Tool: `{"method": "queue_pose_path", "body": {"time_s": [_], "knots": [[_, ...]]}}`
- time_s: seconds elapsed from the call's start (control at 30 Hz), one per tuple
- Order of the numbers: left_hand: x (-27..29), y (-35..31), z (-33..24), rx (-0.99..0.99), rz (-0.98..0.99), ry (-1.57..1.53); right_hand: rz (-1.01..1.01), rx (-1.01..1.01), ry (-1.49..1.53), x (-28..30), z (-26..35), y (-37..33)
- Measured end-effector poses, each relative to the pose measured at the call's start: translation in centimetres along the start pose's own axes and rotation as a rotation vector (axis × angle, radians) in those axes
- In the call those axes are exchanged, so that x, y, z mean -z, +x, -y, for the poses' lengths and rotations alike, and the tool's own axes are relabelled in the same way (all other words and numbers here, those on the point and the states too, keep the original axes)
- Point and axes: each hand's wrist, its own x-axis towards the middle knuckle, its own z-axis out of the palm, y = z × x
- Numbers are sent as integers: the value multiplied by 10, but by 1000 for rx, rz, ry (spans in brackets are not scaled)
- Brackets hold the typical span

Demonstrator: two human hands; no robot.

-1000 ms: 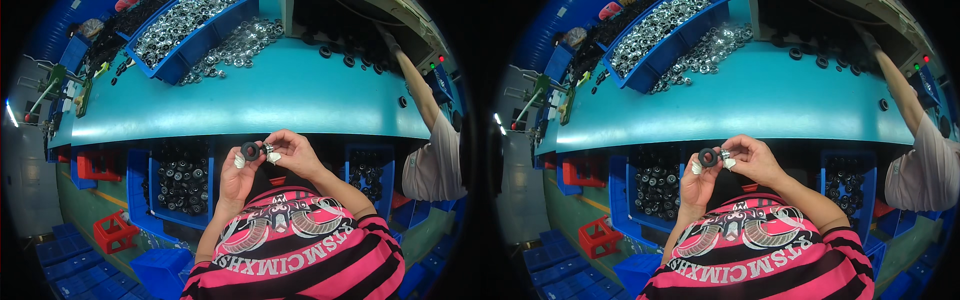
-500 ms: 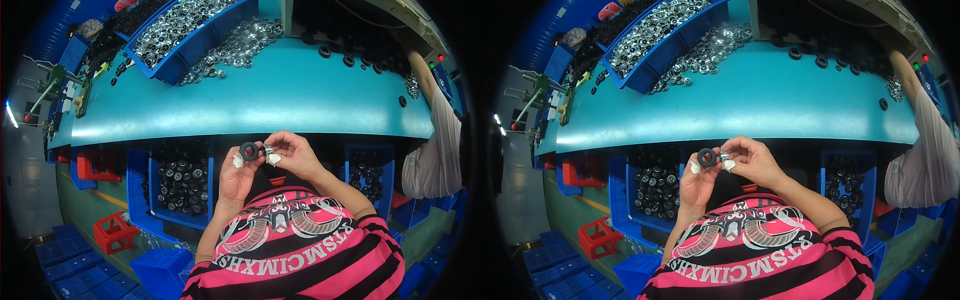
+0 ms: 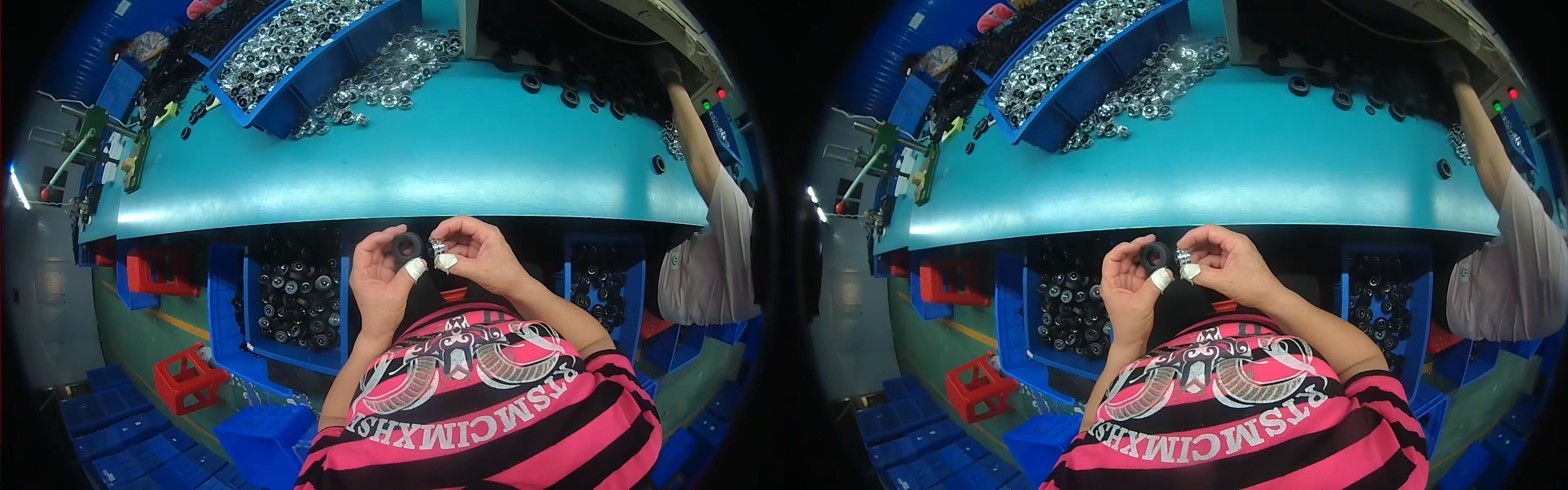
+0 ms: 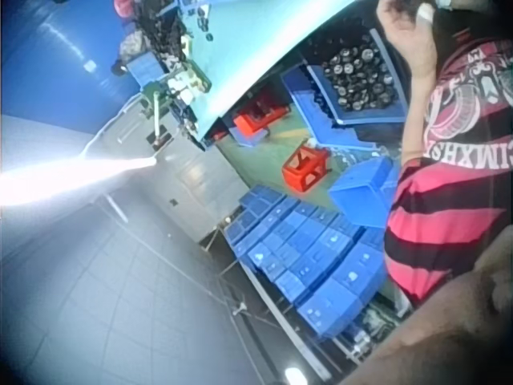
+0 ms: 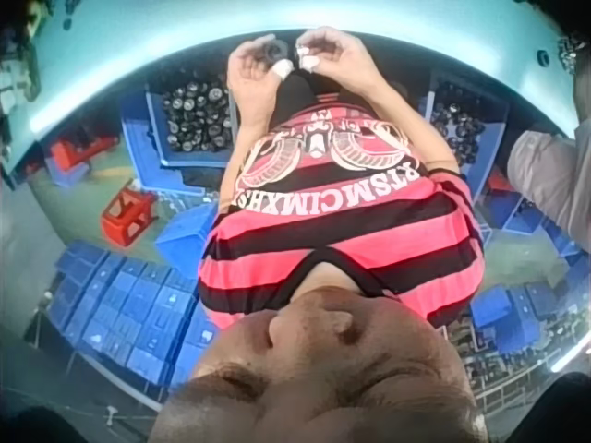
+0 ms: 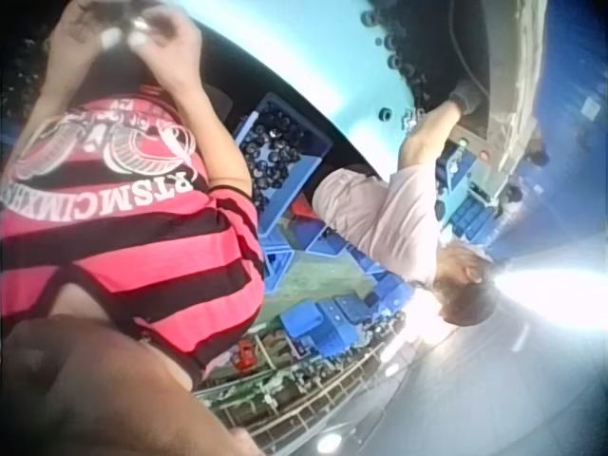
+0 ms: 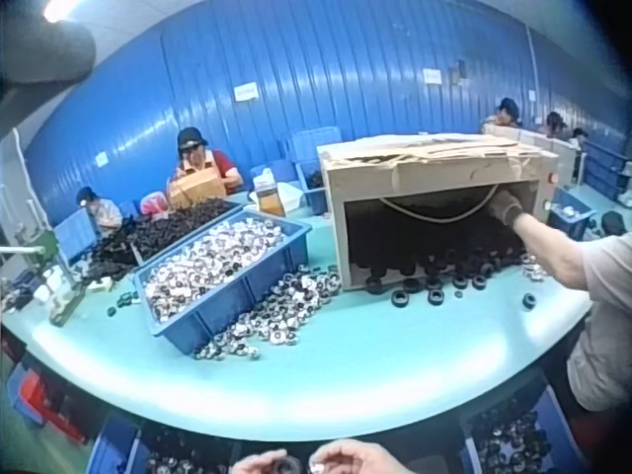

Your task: Assembling small metal parts into circular black plastic housings at a factory workbench.

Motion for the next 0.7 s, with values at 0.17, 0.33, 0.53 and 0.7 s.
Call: {"method": "queue_pose_path", "body": {"time_s": [0.17, 0.33, 0.53, 0.7], "knots": [[-5, -3, -1, -50, 5, 75, 8, -2, -5, 1, -3, 0], [-9, -3, -5, -74, 20, 177, 4, -8, -22, 1, -1, -1], [-5, -3, -2, -88, 41, 306, -5, -28, -2, 1, -2, -1], [-9, -4, -5, -155, 28, 408, -2, -17, -22, 3, -7, 1]]}}
